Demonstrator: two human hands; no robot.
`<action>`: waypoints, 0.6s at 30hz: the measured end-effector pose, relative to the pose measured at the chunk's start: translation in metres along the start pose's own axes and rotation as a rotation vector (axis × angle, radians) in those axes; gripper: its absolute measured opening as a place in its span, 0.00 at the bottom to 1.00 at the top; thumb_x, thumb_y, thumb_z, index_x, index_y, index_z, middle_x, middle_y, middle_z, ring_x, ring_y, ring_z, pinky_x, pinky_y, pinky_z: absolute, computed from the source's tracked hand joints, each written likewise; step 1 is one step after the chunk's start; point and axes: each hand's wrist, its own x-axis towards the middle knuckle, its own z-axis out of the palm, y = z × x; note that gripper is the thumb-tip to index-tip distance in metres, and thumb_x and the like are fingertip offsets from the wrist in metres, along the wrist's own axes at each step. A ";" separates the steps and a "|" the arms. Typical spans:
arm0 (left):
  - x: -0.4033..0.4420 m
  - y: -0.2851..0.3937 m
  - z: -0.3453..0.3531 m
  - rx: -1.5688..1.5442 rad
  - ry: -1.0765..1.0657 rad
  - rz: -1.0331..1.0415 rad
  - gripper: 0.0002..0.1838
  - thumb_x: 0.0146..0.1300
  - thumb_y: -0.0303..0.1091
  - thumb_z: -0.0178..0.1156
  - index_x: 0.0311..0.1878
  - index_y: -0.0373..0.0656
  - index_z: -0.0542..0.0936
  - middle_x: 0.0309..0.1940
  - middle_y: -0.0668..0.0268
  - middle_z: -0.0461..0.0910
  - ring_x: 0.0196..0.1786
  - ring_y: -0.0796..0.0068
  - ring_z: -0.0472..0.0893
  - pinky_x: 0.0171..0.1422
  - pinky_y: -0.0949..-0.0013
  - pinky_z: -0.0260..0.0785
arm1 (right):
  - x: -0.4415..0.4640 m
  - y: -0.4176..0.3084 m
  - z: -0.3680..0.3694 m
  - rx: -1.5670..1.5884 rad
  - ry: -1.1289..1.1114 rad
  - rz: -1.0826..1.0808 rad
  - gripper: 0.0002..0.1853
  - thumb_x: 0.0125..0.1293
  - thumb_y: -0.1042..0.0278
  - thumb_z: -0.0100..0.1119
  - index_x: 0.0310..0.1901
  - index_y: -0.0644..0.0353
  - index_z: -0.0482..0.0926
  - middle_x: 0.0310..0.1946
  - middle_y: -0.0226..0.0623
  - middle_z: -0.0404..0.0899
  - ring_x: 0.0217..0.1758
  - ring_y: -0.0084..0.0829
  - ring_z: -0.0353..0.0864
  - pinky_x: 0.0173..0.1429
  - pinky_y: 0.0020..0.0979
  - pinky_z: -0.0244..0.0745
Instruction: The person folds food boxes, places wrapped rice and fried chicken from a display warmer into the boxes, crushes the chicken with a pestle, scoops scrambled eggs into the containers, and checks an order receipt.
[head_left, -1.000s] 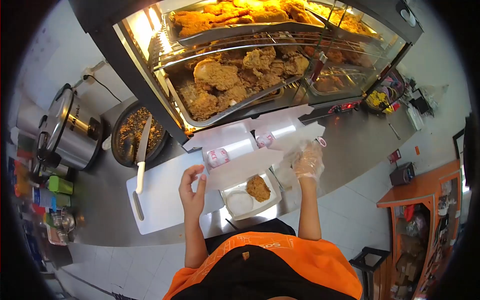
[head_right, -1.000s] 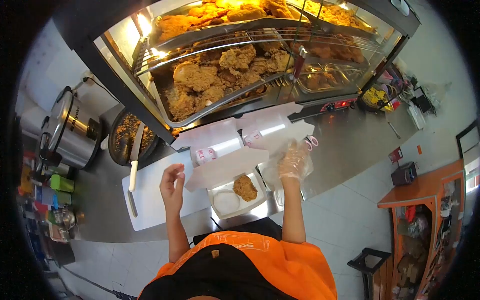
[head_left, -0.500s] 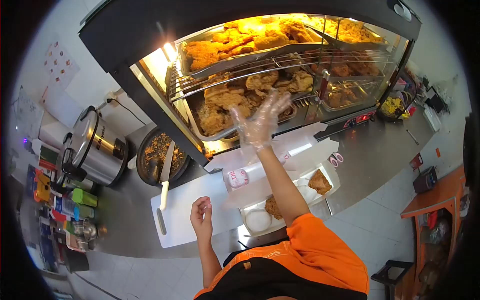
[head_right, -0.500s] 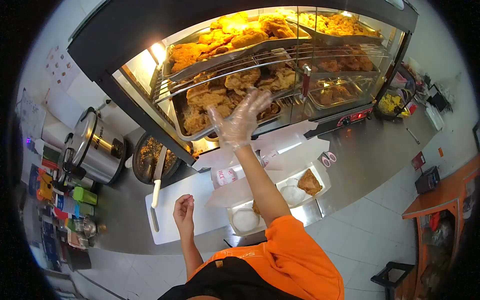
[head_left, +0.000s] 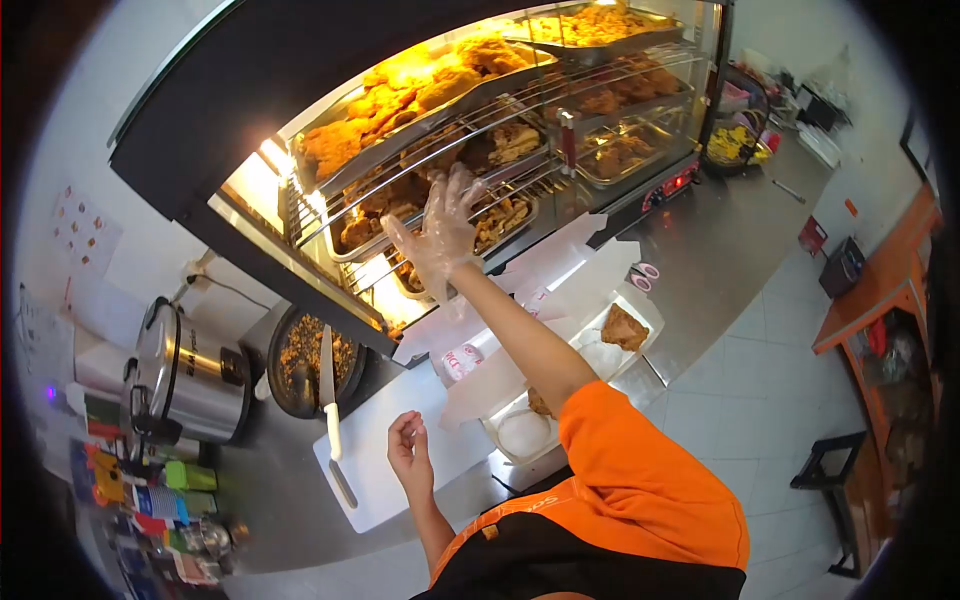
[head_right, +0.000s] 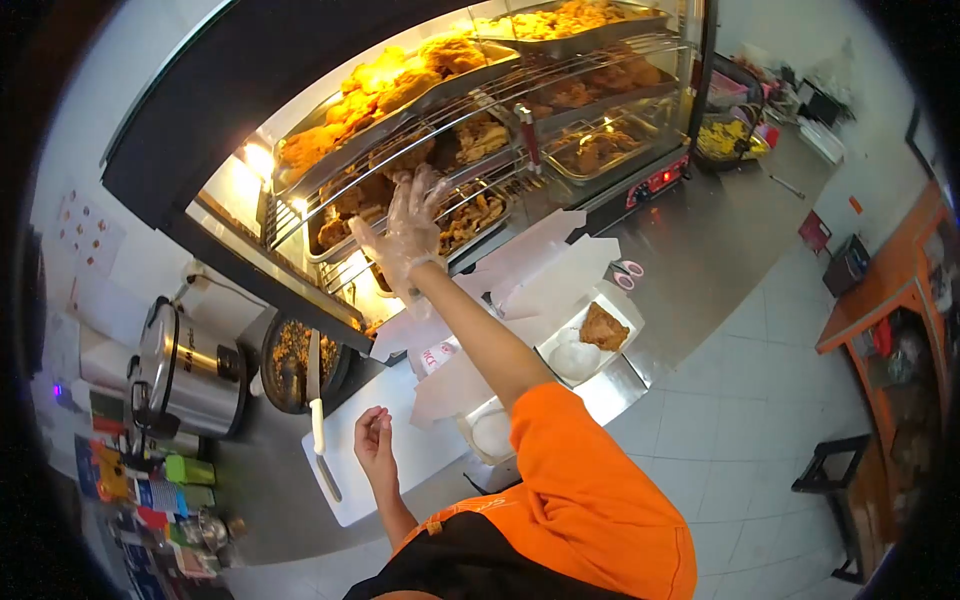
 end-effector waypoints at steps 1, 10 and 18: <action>-0.001 -0.003 -0.002 0.006 -0.009 0.001 0.11 0.58 0.26 0.52 0.45 0.37 0.70 0.39 0.63 0.74 0.43 0.77 0.72 0.49 0.76 0.63 | -0.005 0.010 -0.003 -0.003 -0.004 -0.062 0.49 0.50 0.36 0.49 0.62 0.67 0.45 0.63 0.57 0.36 0.66 0.59 0.29 0.65 0.46 0.45; 0.033 0.018 0.029 -0.042 -0.047 0.072 0.17 0.61 0.31 0.50 0.52 0.38 0.64 0.24 0.64 0.75 0.26 0.79 0.73 0.33 0.78 0.64 | -0.094 0.128 -0.095 1.085 0.489 0.286 0.16 0.52 0.75 0.56 0.44 0.59 0.70 0.41 0.36 0.71 0.47 0.30 0.69 0.53 0.30 0.64; 0.119 0.183 0.212 0.220 -0.378 0.847 0.17 0.52 0.22 0.54 0.47 0.36 0.67 0.38 0.60 0.74 0.42 0.74 0.74 0.48 0.72 0.65 | -0.099 0.284 -0.145 0.765 0.612 0.367 0.11 0.55 0.71 0.57 0.41 0.57 0.71 0.38 0.28 0.72 0.39 0.19 0.70 0.43 0.17 0.67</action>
